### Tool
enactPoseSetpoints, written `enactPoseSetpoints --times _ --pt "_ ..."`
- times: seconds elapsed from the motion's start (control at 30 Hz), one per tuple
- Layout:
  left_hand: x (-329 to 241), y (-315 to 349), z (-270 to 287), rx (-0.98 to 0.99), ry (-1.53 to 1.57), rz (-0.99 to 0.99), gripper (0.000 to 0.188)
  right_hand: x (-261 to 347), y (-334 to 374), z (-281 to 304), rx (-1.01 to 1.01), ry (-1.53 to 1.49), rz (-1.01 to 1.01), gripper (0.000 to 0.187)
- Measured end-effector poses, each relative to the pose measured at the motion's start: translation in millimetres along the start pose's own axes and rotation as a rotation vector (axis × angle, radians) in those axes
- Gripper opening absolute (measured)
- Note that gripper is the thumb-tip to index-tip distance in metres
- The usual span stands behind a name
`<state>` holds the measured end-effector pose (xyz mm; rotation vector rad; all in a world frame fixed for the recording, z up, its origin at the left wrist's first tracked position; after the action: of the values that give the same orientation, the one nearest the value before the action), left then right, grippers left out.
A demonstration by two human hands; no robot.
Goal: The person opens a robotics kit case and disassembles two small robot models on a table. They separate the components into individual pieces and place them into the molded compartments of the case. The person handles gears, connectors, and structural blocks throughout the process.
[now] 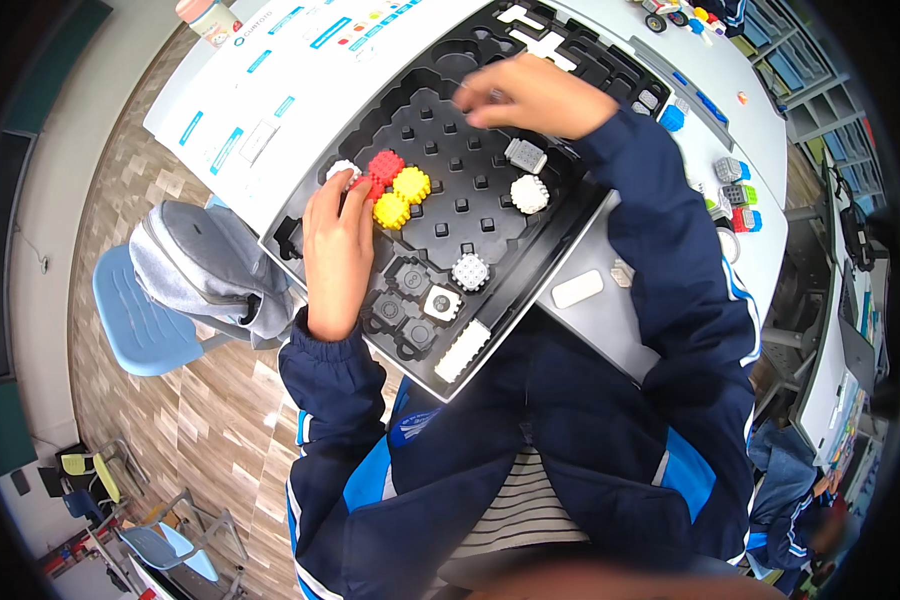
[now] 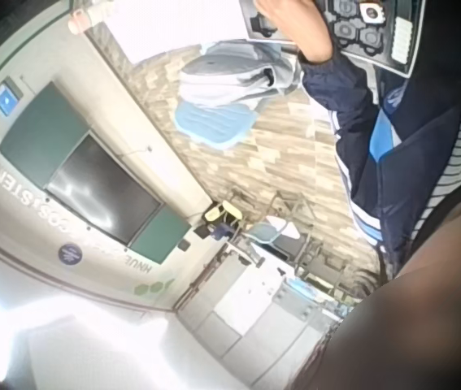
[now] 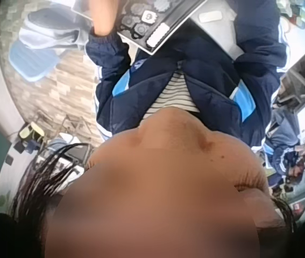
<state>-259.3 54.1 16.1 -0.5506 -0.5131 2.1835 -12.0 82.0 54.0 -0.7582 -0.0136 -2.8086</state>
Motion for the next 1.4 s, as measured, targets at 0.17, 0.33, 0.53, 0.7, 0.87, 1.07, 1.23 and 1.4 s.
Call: enactPoseSetpoints --times 0.17,0.33,0.53,0.7,0.87,1.07,1.23,1.4 --pt "-2.2 -3.8 0.5 -0.003 -0.010 -0.018 0.026 -15.3 51.3 -16.3 0.111 0.242 -0.068 0.038" --pt "-7.3 -3.5 5.0 -0.029 0.004 -0.036 0.027 -12.8 59.4 -37.9 0.054 0.431 0.022 0.050" --pt "-28.0 -7.1 29.9 -0.133 0.359 -0.030 0.031 13.3 65.5 2.7 -0.192 0.125 0.093 0.048" --pt "-74.5 6.2 12.7 -0.005 1.286 0.186 0.063 79.9 108.9 8.4 -0.473 -0.346 0.244 0.047" --pt "-87.8 5.2 13.7 -0.069 1.336 0.224 0.053 108.8 127.9 7.2 -0.508 -0.471 0.322 0.046" --pt "-113.4 4.4 37.0 -0.064 0.620 -0.118 0.058 98.9 126.8 -14.2 -0.302 -0.330 0.097 0.040" --pt "-122.2 15.1 28.8 -0.084 0.721 -0.190 0.059 99.2 135.7 -33.4 -0.445 -0.430 0.190 0.020" --pt "-120.8 21.7 25.0 -0.096 0.811 -0.177 0.055 92.3 138.3 -39.4 -0.477 -0.512 0.265 0.019"
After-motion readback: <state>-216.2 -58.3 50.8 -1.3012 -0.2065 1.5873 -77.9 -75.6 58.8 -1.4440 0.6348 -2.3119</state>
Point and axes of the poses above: each hand's wrist, its own y-axis away from the middle knuckle, its own z-axis out of the back of the hand, x = y × z, the point moved 7 cm from there along -y, towards the middle knuckle, and after that the axes turned 8 degrees about -z, right-handed, at the moved point
